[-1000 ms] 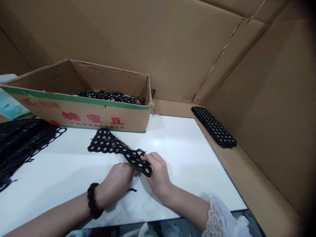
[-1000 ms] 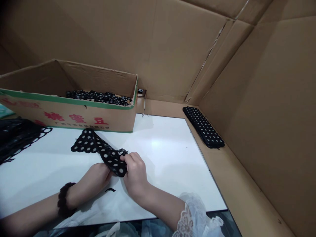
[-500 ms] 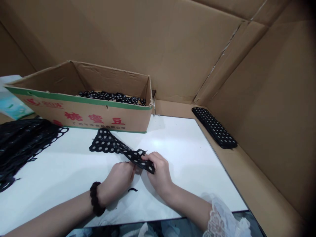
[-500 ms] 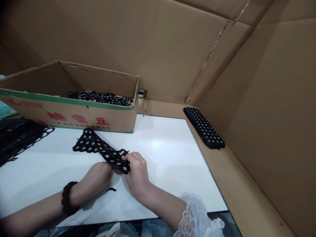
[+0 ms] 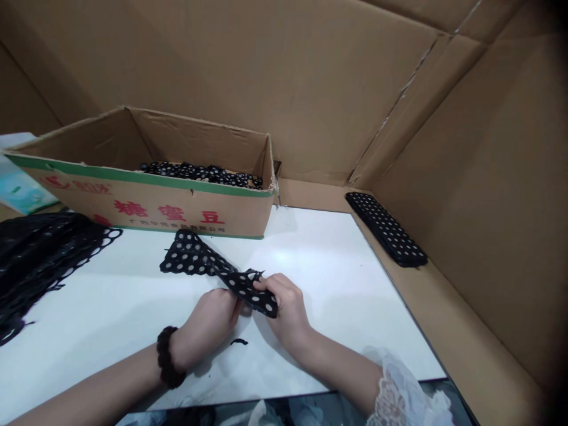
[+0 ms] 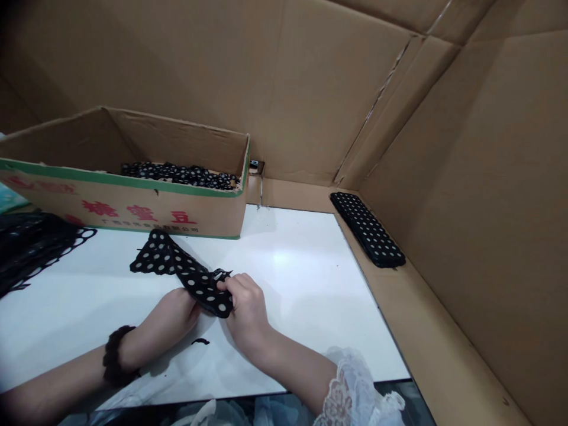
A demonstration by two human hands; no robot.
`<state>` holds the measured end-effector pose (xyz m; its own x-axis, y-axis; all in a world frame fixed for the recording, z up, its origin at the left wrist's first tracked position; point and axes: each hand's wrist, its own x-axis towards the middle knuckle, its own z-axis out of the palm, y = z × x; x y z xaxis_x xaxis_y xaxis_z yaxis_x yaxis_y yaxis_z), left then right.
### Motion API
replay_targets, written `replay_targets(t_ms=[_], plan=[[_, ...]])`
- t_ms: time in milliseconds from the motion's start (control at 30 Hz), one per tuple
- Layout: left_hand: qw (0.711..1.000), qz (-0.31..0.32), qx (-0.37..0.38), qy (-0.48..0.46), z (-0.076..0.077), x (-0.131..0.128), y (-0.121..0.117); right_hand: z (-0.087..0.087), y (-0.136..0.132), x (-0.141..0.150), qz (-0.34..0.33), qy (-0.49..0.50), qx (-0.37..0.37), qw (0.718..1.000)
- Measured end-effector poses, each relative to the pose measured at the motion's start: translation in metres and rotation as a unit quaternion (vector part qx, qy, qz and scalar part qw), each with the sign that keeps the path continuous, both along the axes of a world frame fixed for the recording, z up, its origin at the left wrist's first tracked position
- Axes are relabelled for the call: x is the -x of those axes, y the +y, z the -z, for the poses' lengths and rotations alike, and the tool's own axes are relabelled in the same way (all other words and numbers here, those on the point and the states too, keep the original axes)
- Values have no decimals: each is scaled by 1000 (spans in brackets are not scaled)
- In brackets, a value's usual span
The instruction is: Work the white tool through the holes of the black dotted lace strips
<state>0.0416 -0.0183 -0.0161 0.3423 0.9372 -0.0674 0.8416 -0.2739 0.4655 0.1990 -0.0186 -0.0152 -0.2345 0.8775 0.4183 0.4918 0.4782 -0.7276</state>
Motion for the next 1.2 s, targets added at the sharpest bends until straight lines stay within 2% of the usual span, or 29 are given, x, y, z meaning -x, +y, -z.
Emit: replay_targets(t_ms=[133, 233, 300, 367, 433, 500, 667, 800, 1067, 1200], plan=[[993, 7, -12, 114, -3, -1, -3, -4, 0, 1, 0, 11, 4, 1000], [992, 16, -19, 128, -4, -1, -4, -6, -1, 1, 2, 21, 13, 1000], [996, 6, -16, 87, -4, 0, -3, -6, -1, 1, 1, 20, 14, 1000], [1000, -10, 11, 4, -4, 2, -1, -4, -1, 0, -2, 10, 6, 1000], [995, -13, 47, -87, -6, 3, 2, -2, 0, 0, -3, -7, -9, 1000], [991, -6, 60, -123, -7, 4, 3, 1, 0, -1, -4, -28, -24, 999], [1000, 15, 8, -5, -3, 3, -1, 2, -1, 0, -28, -59, -42, 997], [998, 11, -2, 62, -2, 1, -3, 2, -2, 1, -22, -46, -39, 998], [992, 16, -8, 125, -5, -2, -5, 0, -2, 2, -13, -12, -24, 1000], [994, -7, -4, 112, -4, -3, -6, -4, -2, 3, -5, 7, 0, 1000]])
